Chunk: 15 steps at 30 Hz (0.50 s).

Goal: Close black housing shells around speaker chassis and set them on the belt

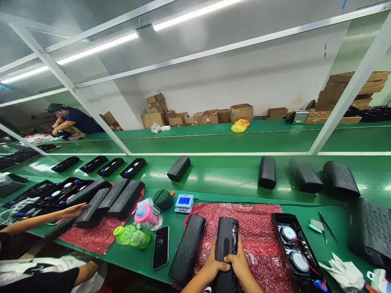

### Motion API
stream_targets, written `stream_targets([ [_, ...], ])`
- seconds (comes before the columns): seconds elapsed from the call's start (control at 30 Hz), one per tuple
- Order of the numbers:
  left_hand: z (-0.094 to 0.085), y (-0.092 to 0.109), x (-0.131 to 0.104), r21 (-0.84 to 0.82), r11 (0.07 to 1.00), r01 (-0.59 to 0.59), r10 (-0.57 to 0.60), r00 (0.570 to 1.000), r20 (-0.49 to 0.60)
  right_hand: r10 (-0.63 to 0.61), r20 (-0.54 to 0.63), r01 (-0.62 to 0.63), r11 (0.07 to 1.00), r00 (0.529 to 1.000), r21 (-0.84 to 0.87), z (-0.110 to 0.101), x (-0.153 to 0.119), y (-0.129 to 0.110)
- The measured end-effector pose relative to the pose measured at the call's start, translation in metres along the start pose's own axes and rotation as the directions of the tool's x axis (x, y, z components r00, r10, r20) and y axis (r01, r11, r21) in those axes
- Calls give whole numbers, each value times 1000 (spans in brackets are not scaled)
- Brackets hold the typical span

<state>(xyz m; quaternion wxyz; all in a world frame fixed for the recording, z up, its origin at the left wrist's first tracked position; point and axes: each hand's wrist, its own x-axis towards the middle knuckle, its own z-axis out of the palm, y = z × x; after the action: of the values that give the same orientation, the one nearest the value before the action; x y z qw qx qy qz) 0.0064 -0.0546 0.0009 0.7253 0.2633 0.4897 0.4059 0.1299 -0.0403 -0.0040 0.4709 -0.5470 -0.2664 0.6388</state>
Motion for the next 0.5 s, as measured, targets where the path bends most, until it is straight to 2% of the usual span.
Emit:
stream_targets([
  [0.13, -1, -2, 1, -13, 1000, 5, -5, 1000, -6, -16, -34, 17, 1000, 999, 6, 2, -1, 1],
  [0.4, 5, 7, -3, -32, 999, 42, -43, 998, -46, -28, 31, 27, 999, 999, 24, 3, -3, -6],
  [0.5, 8, 13, -6, 1, 1000, -6, 6, 999, -54, -55, 57, 52, 998, 997, 44, 6, -3, -9],
])
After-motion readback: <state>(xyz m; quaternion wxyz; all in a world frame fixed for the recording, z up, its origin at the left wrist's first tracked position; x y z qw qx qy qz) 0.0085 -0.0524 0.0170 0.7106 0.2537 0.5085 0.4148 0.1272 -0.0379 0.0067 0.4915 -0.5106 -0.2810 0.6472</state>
